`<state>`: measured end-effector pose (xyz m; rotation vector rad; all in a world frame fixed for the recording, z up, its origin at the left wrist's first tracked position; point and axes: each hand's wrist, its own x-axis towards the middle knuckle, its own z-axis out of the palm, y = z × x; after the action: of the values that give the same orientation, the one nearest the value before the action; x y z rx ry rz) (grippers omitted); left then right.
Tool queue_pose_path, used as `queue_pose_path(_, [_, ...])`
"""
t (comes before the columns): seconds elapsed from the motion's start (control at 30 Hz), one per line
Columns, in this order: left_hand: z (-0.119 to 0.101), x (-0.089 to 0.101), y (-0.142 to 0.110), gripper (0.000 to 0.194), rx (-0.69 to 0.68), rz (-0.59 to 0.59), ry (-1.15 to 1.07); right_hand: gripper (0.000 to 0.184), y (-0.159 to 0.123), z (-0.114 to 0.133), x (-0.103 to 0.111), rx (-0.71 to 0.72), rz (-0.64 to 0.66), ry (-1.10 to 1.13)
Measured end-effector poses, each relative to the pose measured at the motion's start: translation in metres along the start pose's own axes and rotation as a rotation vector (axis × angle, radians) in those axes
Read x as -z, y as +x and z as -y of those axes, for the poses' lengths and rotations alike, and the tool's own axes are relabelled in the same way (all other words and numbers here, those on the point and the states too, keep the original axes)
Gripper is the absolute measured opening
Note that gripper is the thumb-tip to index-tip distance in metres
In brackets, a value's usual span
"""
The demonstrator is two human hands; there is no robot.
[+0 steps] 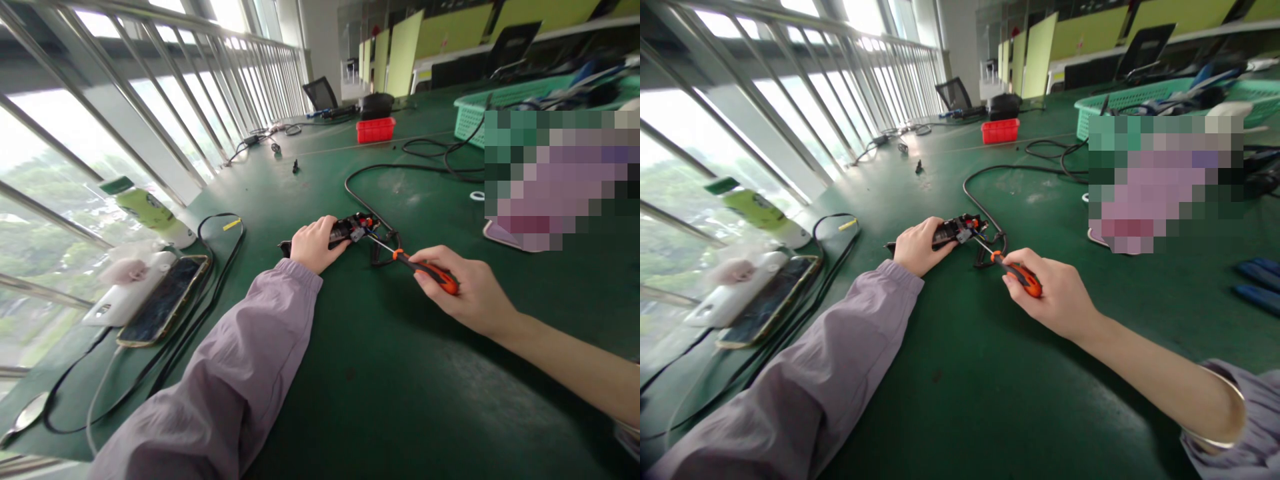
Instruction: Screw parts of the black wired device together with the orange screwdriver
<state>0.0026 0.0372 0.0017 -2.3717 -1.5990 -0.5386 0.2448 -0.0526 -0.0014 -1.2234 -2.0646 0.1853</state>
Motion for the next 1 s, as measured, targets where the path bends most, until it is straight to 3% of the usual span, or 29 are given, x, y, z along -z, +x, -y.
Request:
queue_pose_path(0.37, [0.0014,-0.0020,0.0002,0.036,-0.007,-0.016,-0.004,0.020,0.0009,0.0025,-0.0007,0.040,-0.152,-0.004])
queue_pose_path(0.6, [0.0017,-0.0020,0.0002,0.036,-0.016,-0.025,-0.003,0.024,0.0020,-0.0004,0.0006,-0.125,-0.094,0.114])
queue_pose_path(0.83, [0.0016,-0.0019,0.0008,0.036,-0.019,-0.028,-0.001,0.034,0.0015,0.0010,-0.0026,0.045,-0.327,0.023])
queue_pose_path(1.0, [0.0019,-0.0020,0.0005,0.036,-0.017,-0.024,-0.011,0.024,0.0019,0.0003,-0.0004,-0.054,-0.161,0.061])
